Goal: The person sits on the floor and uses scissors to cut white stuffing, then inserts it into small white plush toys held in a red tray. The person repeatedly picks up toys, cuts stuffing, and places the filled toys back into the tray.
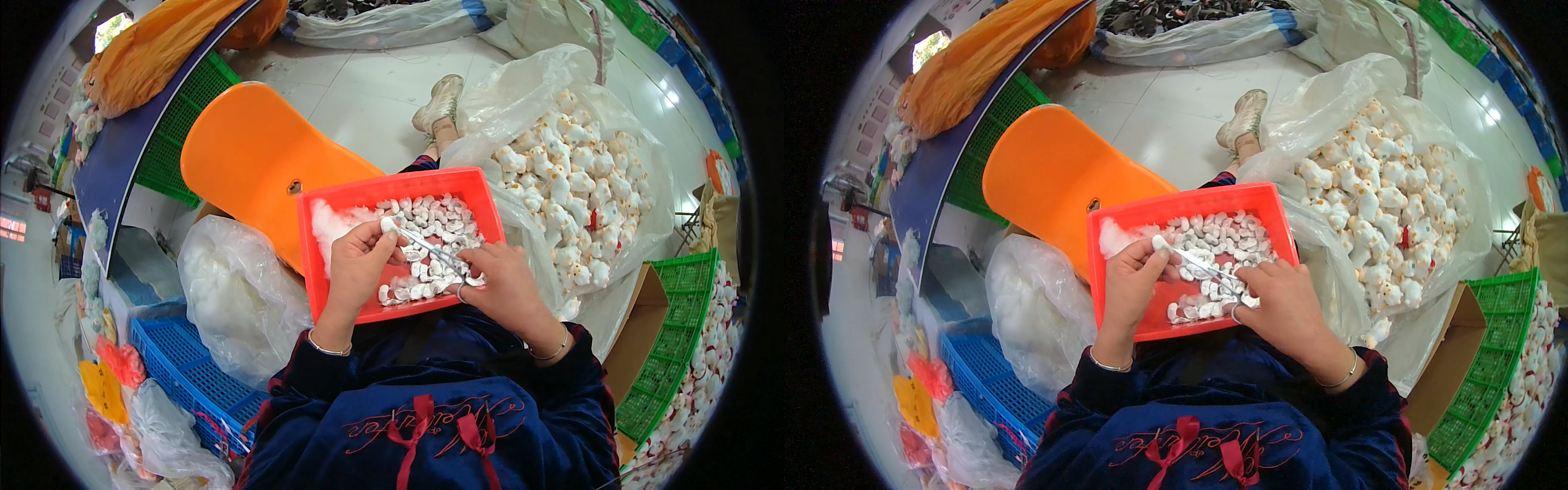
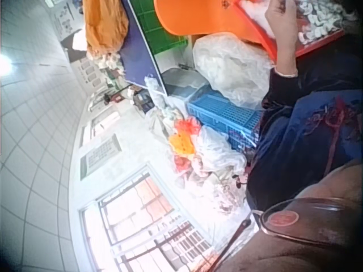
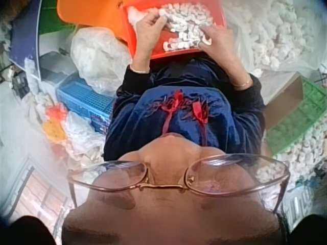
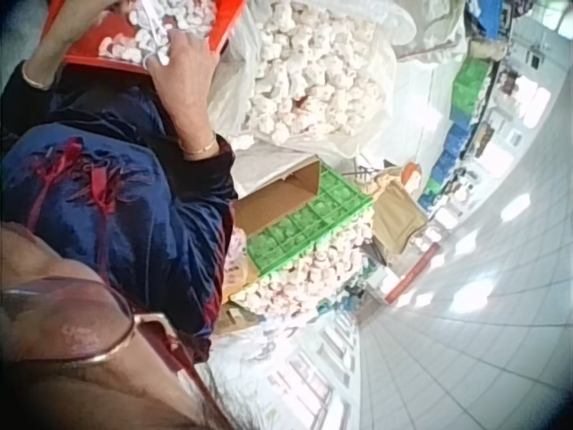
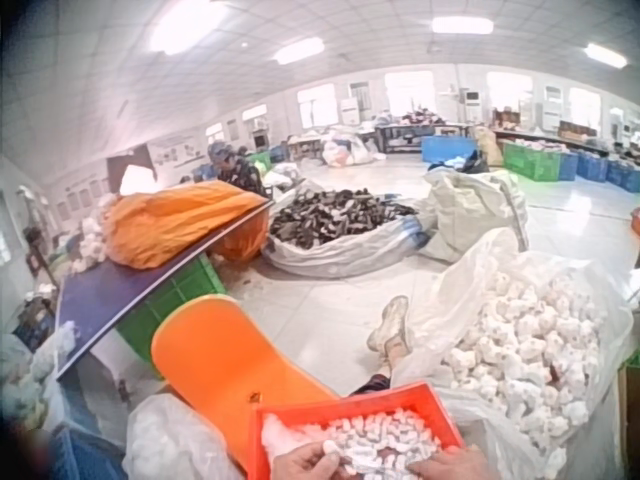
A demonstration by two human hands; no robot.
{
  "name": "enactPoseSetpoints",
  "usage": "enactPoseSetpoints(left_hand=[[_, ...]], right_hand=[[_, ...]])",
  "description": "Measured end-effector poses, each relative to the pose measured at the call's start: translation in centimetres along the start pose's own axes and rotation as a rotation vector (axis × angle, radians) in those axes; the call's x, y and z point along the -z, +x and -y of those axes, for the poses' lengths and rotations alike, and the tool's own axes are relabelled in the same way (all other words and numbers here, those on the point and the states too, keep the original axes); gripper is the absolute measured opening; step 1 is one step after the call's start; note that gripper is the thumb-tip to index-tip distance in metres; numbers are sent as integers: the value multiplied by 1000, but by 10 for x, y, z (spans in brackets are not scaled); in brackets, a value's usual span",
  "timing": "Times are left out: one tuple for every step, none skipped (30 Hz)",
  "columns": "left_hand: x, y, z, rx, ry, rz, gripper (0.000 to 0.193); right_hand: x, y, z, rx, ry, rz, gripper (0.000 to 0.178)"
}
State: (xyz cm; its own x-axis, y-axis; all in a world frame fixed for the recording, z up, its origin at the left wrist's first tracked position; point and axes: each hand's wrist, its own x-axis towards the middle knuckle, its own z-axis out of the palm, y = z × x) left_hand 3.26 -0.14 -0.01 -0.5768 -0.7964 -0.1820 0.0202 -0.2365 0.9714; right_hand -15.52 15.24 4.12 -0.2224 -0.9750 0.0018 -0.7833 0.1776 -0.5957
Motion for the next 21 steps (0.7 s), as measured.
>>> enactPoseSetpoints(left_hand=[[0,0,-1,6,-26,-2,24],[-1,0,-2,7,-27,1,24],[-1,-1,-3,9,-28,4,24],[-2,-1,-3,10,-29,7,24],[-3,-1,-4,2,-25,10,24],[-4,-2,-4,-6,-21,14,24],[-5,-2,-4,-14,-17,18,24],[-4,-2,-4,-19,-22,19,24],[-4,-2,-3,-23,-27,20,24],[-4,-2,-3,-28,-33,21,24],[-4,-2,-4,-28,-30,21,25],[-4,-2,-5,-28,-27,20,25],[-4,-3,-6,-28,-25,20,25],[-5,-3,-6,-33,-35,16,24],[-6,-3,-6,-38,-46,13,24],[-6,-3,-6,-44,-56,9,24],[-7,-3,-6,-42,-59,10,24],[-8,-3,-7,-41,-62,11,24],[-8,-3,-8,-40,-66,12,24],[-8,-3,-8,-41,-56,10,24],[-9,-3,-8,-43,-47,9,24]], right_hand=[[3,-1,1,-7,-46,-19,40],[4,-1,1,6,-51,-18,42],[4,-1,1,19,-56,-18,43],[5,-1,1,32,-62,-18,44],[4,-1,0,35,-61,-10,45],[2,0,-1,38,-60,-2,46],[2,0,-1,41,-59,6,47],[2,0,-1,47,-58,1,48],[2,-1,-1,52,-56,-4,48],[2,-1,-1,57,-55,-9,49],[3,-1,0,45,-48,-12,49],[4,0,2,33,-40,-16,49],[5,0,3,21,-33,-19,49],[4,0,3,29,-36,-19,49],[4,0,2,37,-38,-18,49],[3,-1,2,46,-41,-18,49],[2,-1,2,49,-43,-18,48],[1,-1,1,52,-46,-18,48],[1,-1,1,56,-48,-18,47],[1,-1,1,54,-58,-9,46],[2,-2,0,52,-67,0,45]])
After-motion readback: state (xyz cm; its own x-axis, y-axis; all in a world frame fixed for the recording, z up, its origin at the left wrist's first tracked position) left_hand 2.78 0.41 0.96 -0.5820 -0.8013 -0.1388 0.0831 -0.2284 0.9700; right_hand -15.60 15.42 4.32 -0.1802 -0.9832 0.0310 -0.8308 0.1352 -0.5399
